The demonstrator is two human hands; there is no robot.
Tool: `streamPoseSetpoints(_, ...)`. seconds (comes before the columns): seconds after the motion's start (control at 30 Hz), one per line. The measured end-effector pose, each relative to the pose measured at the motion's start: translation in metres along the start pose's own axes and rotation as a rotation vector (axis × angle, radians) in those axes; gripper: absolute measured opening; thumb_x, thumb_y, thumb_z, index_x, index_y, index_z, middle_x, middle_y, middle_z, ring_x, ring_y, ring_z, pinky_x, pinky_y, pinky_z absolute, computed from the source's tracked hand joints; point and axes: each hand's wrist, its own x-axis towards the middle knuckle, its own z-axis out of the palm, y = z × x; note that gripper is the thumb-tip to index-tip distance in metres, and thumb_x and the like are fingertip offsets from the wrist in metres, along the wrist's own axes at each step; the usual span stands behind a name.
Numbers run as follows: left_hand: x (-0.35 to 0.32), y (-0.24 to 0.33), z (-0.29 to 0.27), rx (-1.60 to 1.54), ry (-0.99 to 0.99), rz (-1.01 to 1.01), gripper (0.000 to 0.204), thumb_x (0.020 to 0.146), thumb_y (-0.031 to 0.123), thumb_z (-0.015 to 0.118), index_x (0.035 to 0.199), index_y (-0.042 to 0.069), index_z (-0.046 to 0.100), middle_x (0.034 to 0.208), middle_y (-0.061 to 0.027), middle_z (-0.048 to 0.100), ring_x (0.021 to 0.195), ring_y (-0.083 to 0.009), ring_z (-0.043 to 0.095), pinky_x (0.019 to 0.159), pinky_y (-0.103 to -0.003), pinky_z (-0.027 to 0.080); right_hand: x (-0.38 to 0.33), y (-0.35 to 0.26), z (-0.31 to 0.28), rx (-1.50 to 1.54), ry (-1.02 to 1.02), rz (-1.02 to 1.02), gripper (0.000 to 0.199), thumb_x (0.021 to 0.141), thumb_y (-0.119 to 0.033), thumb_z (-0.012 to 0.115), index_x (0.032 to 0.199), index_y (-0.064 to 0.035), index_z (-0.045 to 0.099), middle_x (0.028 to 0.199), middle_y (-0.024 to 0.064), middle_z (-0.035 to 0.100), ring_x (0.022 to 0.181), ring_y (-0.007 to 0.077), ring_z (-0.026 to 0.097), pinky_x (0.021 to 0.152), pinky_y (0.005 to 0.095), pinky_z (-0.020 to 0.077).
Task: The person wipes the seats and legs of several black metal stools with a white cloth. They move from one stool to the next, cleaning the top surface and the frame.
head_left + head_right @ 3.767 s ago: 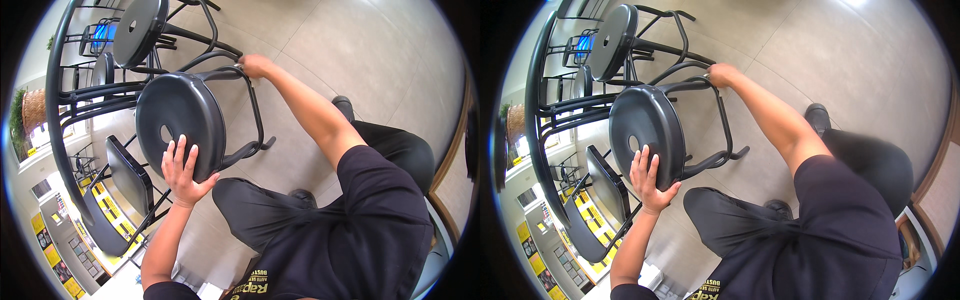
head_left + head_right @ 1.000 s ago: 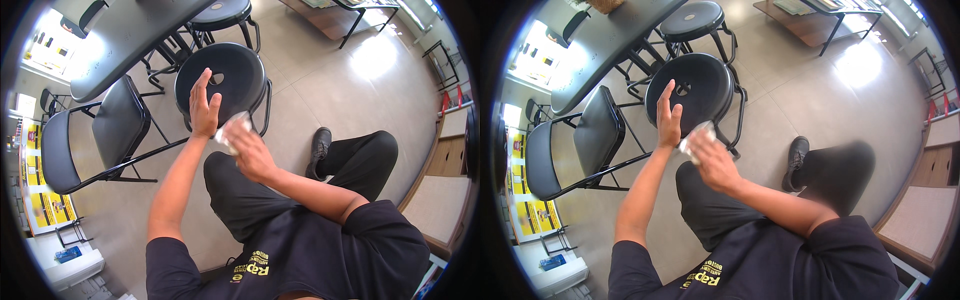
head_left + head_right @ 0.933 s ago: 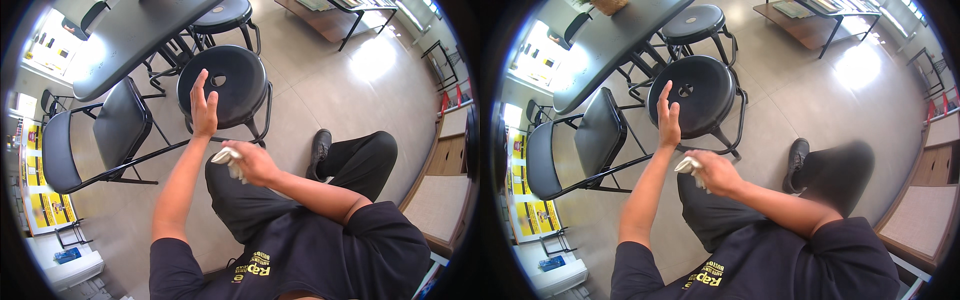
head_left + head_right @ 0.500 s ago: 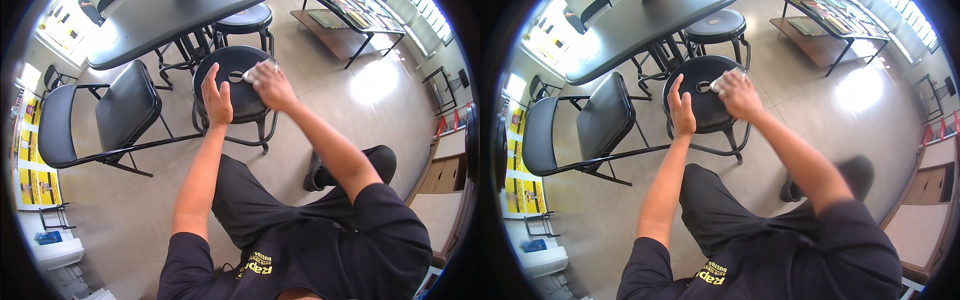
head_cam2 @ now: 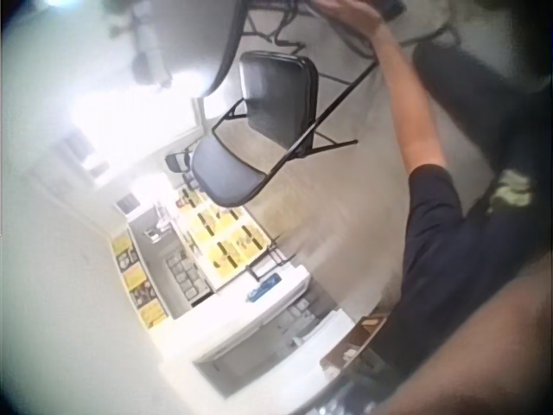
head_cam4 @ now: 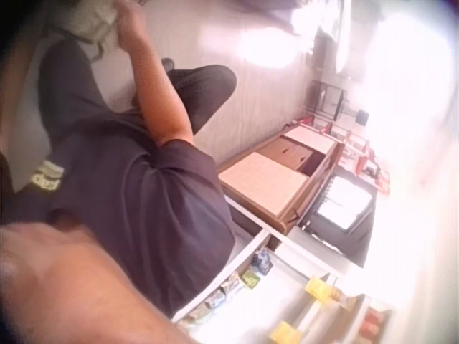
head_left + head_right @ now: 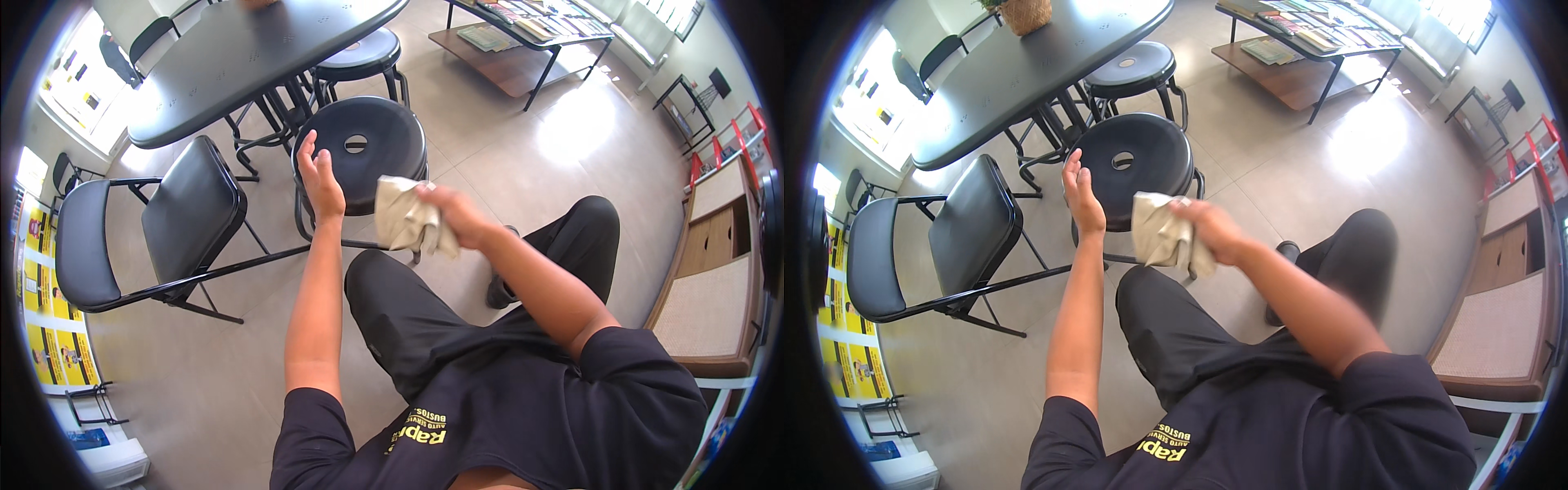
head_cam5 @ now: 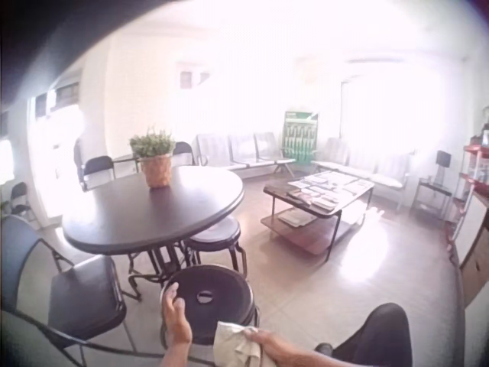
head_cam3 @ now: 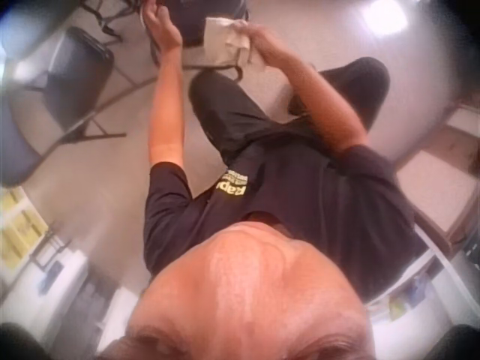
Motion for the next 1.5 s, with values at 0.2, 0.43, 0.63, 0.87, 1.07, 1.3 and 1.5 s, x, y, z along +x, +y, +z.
streamPoseSetpoints(0.2,0.003,0.017,0.010,0.147,-0.079,0.032,0.030,0.104,0.016,0.060,0.130,0.004,0.067,0.132,-0.0097,0.066,0.122,-0.0225,0.062,0.106,-0.037,0.049,0.003,-0.078,-0.064,0.278,0.099,-0.292,0.043,0.106,-0.036,0.060,0.132,-0.0011,0.056,0.113,0.0152,0.070,0.093,0.0283,0.077,0.079,0.0440,0.0674)
streamPoseSetpoints(0.43,0.010,0.034,0.058,0.431,-0.324,0.089,0.021,0.101,0.012,0.064,0.121,0.008,0.071,0.119,-0.0045,0.070,0.112,-0.0188,0.066,0.095,-0.033,0.050,0.073,-0.109,-0.144,0.488,0.055,-0.349,0.043,0.103,-0.031,0.061,0.134,-0.0020,0.057,0.119,0.0147,0.070,0.102,0.0307,0.073,0.091,0.0482,0.0619)
streamPoseSetpoints(0.63,-0.005,0.015,0.082,0.632,-0.469,0.101,0.029,0.103,0.017,0.063,0.130,0.007,0.066,0.131,-0.0082,0.065,0.125,-0.0249,0.060,0.102,-0.037,0.047,0.196,-0.141,-0.219,0.516,0.099,-0.438,0.039,0.102,-0.029,0.062,0.129,-0.0014,0.061,0.115,0.0141,0.071,0.098,0.0279,0.073,0.085,0.0468,0.0635)
streamPoseSetpoints(0.87,-0.004,0.019,0.110,0.823,-0.612,0.145,0.040,0.103,0.023,0.055,0.138,0.002,0.059,0.148,-0.0159,0.058,0.139,-0.0337,0.051,0.118,-0.045,0.035,0.321,-0.144,-0.358,0.653,0.026,-0.113,0.032,0.103,-0.024,0.055,0.122,-0.0007,0.064,0.104,0.0177,0.077,0.092,0.0364,0.077,0.079,0.0504,0.0648)
streamPoseSetpoints(1.07,-0.005,0.032,0.110,0.966,-0.647,0.043,0.047,0.103,0.032,0.058,0.141,0.004,0.055,0.151,-0.0164,0.056,0.138,-0.0352,0.051,0.118,-0.048,0.033,0.249,-0.175,-0.373,0.457,0.353,0.156,0.038,0.106,-0.026,0.060,0.130,0.0033,0.058,0.109,0.0146,0.069,0.092,0.0255,0.073,0.085,0.0476,0.0646)
streamPoseSetpoints(1.3,0.023,0.103,0.174,0.951,-0.679,-0.227,0.037,0.102,0.025,0.062,0.131,0.003,0.062,0.142,-0.0161,0.060,0.134,-0.0363,0.054,0.114,-0.049,0.038,0.132,-0.222,-0.476,0.361,0.569,0.364,0.037,0.105,-0.029,0.062,0.132,-0.0041,0.061,0.106,0.0109,0.072,0.090,0.0219,0.073,0.079,0.0437,0.0633)
streamPoseSetpoints(1.5,-0.007,0.237,0.170,0.994,-0.626,-0.884,0.024,0.103,0.018,0.063,0.122,0.003,0.065,0.126,-0.0152,0.066,0.123,-0.0325,0.061,0.109,-0.043,0.046,0.021,-0.267,-0.479,0.458,0.582,0.587,0.040,0.108,-0.031,0.056,0.138,-0.0050,0.057,0.111,0.0110,0.072,0.093,0.0238,0.073,0.081,0.0424,0.0621)
